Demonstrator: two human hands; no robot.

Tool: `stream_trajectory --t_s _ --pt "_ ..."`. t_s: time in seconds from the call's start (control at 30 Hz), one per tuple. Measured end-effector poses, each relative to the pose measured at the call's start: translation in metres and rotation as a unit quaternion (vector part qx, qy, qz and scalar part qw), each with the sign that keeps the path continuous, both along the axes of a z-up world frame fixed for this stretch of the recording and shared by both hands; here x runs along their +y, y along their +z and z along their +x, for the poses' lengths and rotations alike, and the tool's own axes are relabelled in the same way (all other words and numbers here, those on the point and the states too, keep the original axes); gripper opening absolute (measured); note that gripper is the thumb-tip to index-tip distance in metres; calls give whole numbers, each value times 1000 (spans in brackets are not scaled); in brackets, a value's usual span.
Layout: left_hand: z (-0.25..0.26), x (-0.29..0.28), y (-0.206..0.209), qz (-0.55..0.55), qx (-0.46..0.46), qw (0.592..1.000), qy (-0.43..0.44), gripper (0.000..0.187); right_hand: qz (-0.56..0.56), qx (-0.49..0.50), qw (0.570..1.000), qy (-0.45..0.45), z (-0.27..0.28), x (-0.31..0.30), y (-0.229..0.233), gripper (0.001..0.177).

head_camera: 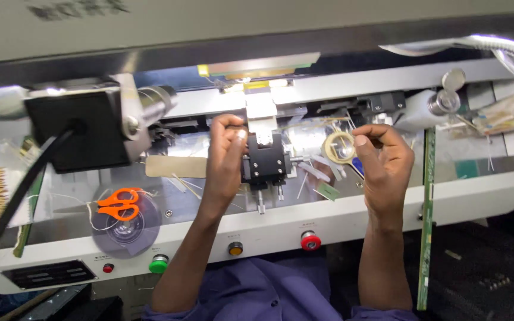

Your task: The person uses a wooden stick to clean a small component held in a machine's vise. They then remove the component, manipulate it with their fingers, and place it back into the vise for further work.

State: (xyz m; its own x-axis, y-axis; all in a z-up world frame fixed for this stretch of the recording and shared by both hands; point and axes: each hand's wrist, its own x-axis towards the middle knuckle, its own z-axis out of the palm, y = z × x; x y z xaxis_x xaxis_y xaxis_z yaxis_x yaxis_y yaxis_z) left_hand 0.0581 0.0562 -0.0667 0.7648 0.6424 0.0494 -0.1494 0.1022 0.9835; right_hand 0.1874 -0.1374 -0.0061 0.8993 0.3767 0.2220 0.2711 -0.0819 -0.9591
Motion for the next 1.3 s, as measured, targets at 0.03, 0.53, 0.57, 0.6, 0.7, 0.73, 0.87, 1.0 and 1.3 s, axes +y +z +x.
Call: stream_trajectory --t_s 0.03,0.53,0.57,0.6,0.7,0.73,0.87,1.0,1.3 --pt "-1 -3 4 -3 3 1000 -10 23 -3 3 1000 -10 0 -14 -4 14" --pt "-59 -48 16 174 -73 955 229 21 -304 -301 903 21 -9 -25 -65 7" --pt "-64 -48 12 183 -70 951 240 20 -316 -315 895 23 -10 -21 -65 7" --pt "-68 -48 8 191 -68 947 250 20 -328 -329 885 24 -10 -16 -64 8" --pt "-76 -48 14 198 -60 942 264 17 -340 -365 866 16 -9 -10 -71 8" --pt "-79 -47 10 198 -60 941 266 17 -339 -367 866 17 -8 -9 -71 8" --pt "-84 -46 7 205 -70 935 282 13 -294 -366 883 0 -1 -11 -80 8" --pt "-89 -55 17 215 -104 920 312 14 -74 -103 992 24 -11 -15 -48 3" --pt "-83 -89 87 211 -23 977 -25 35 187 228 941 167 -78 -21 5 14"
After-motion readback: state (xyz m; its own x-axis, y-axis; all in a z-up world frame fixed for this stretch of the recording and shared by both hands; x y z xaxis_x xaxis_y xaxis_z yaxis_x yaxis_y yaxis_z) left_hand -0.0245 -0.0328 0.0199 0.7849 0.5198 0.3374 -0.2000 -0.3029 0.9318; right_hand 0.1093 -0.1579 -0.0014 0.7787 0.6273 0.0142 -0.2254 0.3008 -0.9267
